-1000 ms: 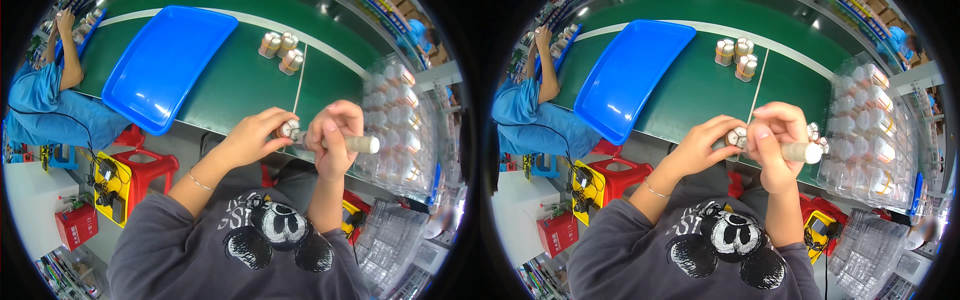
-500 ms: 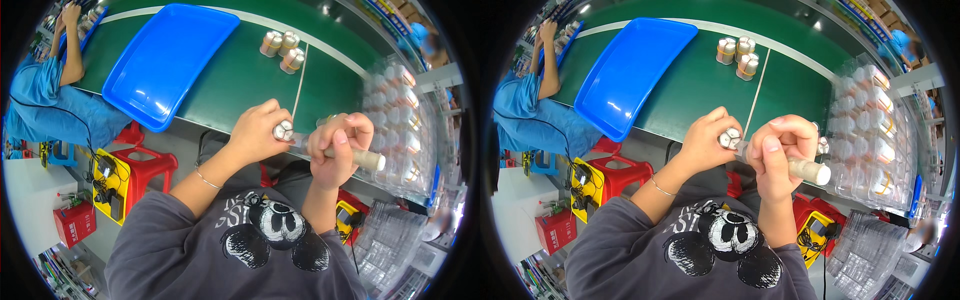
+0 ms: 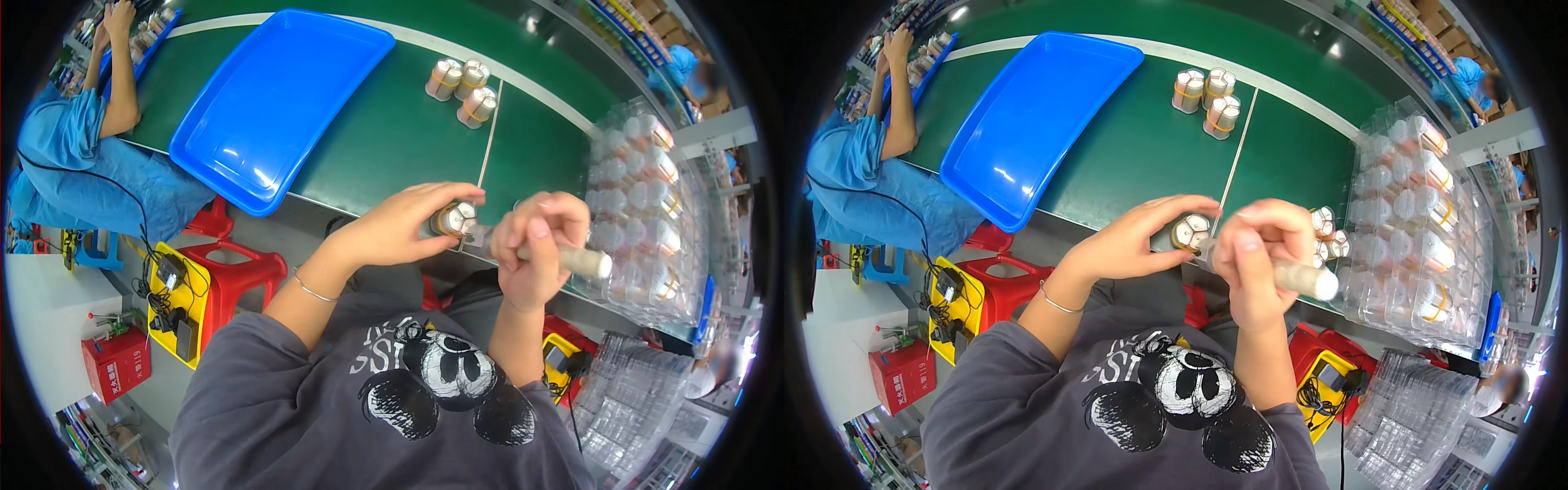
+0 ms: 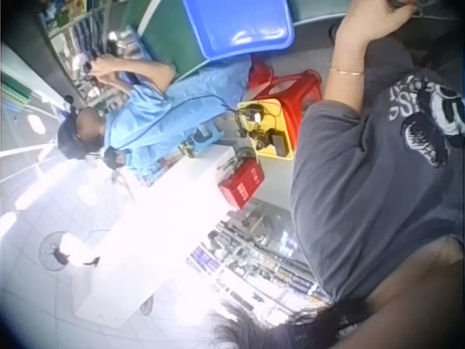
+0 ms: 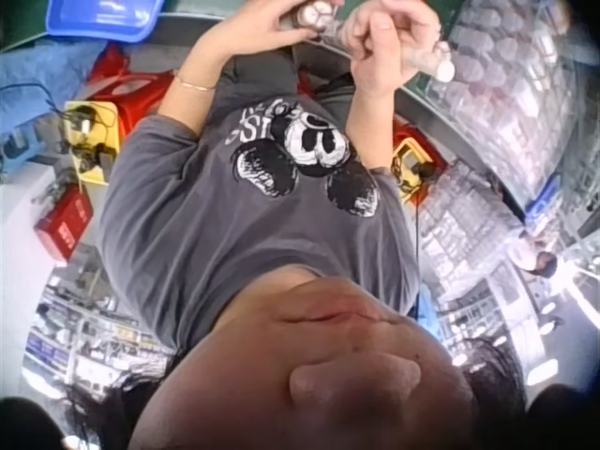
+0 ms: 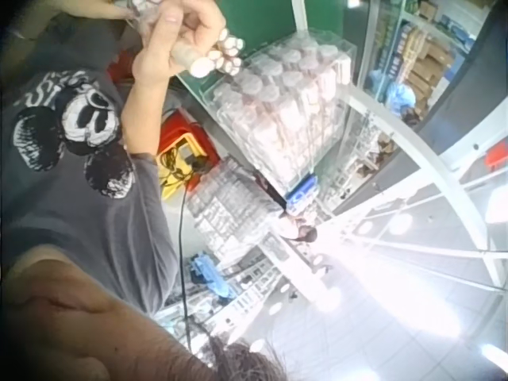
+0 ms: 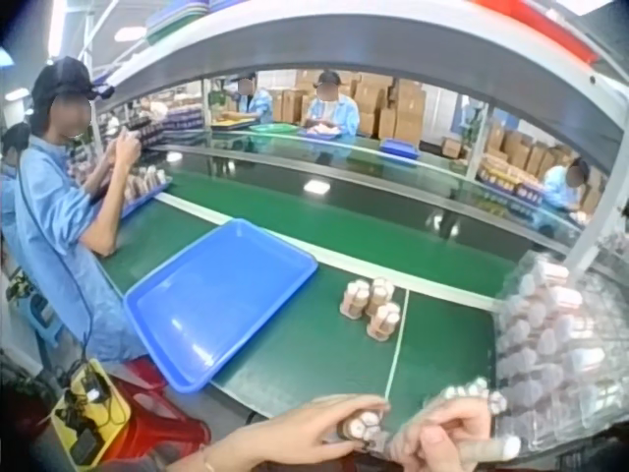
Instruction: The worker is at an assembly line, bundling small cylindrical components together and securing them with rubber bands.
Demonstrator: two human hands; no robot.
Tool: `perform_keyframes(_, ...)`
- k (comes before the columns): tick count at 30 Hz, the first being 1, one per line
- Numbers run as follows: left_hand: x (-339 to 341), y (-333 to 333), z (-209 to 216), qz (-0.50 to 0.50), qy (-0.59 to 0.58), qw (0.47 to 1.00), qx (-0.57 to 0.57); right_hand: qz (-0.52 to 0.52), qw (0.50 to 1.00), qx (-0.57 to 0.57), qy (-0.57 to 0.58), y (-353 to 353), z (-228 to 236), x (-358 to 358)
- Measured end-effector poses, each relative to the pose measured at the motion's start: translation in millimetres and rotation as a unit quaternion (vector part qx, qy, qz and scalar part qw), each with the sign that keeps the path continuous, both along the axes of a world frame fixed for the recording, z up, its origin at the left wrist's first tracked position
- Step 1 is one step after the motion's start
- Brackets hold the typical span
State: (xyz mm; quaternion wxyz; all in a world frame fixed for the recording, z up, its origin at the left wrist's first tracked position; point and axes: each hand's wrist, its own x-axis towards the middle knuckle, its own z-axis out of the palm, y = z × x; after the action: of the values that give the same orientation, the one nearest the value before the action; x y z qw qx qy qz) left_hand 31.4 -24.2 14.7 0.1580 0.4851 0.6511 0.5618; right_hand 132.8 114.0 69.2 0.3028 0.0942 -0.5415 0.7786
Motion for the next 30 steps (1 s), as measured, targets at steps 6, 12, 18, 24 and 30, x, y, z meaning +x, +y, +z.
perform_keyframes(6,16,11,3,0.167,0.011,0.986,-0.026,-0.031,0.998,-0.003,0.048,0,7,4)
perform_keyframes(12,19,17,-6,0.217,0.121,0.969,-0.013,-0.051,0.998,0.036,0.007,-9,5,3)
perform_keyframes(18,18,17,-8,0.215,0.131,0.968,-0.011,-0.023,0.997,0.067,-0.039,-14,2,2)
perform_keyframes(24,15,16,-4,0.181,0.135,0.974,-0.028,0.013,0.998,0.053,-0.032,-10,-3,-3)
perform_keyframes(30,12,9,-7,0.102,-0.017,0.993,-0.062,-0.072,0.993,-0.085,0.022,14,13,11)
